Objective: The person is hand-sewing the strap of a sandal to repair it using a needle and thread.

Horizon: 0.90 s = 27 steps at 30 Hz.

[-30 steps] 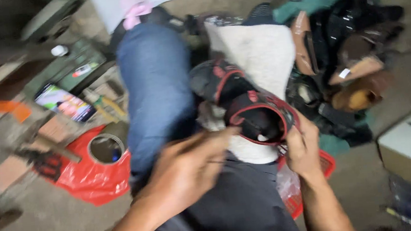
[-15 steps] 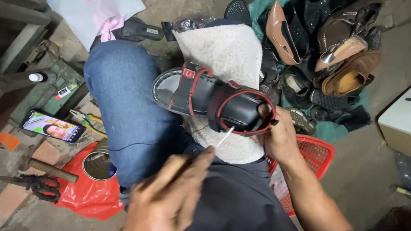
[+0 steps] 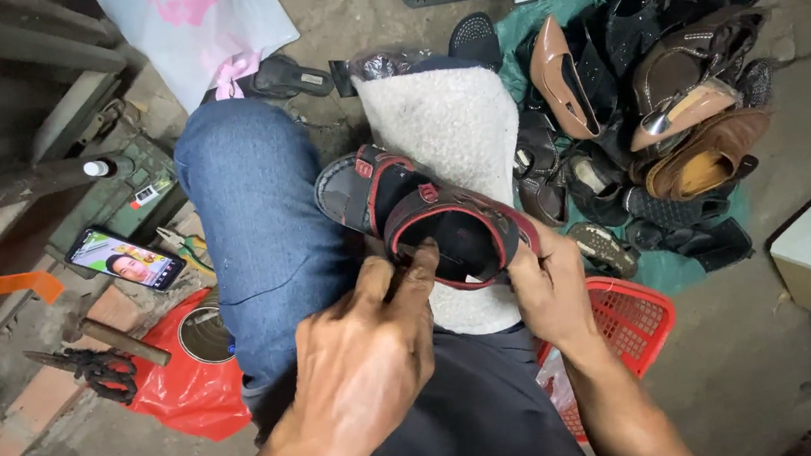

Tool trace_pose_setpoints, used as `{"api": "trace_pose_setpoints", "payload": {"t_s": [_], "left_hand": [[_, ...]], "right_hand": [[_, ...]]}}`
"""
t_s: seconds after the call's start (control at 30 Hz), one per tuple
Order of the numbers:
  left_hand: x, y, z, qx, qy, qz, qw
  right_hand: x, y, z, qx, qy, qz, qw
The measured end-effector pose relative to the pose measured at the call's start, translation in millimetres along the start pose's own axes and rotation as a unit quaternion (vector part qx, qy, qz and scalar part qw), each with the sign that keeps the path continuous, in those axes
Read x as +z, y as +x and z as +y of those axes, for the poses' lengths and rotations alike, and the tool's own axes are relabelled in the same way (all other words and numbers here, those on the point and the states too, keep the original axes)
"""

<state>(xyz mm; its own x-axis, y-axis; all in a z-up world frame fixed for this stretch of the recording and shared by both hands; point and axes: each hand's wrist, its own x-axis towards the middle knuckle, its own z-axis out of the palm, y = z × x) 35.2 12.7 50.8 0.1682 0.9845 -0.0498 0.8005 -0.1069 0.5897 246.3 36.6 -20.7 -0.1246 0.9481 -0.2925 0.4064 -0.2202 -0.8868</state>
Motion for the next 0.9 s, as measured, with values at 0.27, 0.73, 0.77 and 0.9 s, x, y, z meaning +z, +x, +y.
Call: {"api": "trace_pose_setpoints", "payload": {"t_s": [0.27,0.73,0.77,0.9], "left_hand": [[2,3,-2,-0.017,-0.020,-0.001,1.000],[-1,4,-21,-0.019,-0.094,-0.002,0.995],[-3,3,-27,-0.018,-0.136,0.001,0.991],[1,-8,-61,-0.099,-0.253,-0.089,0.958]], "right_hand": [[-2,4,-1,0.015,-0.024,0.000,1.000],[-2,7,-21,-0.052,-0.144,-0.011,0.988],[1,7,-28,-0.082,-0.172,-0.009,0.982],[14,7,-45,-0.157,-0.212,-0.026,0.964]]}}
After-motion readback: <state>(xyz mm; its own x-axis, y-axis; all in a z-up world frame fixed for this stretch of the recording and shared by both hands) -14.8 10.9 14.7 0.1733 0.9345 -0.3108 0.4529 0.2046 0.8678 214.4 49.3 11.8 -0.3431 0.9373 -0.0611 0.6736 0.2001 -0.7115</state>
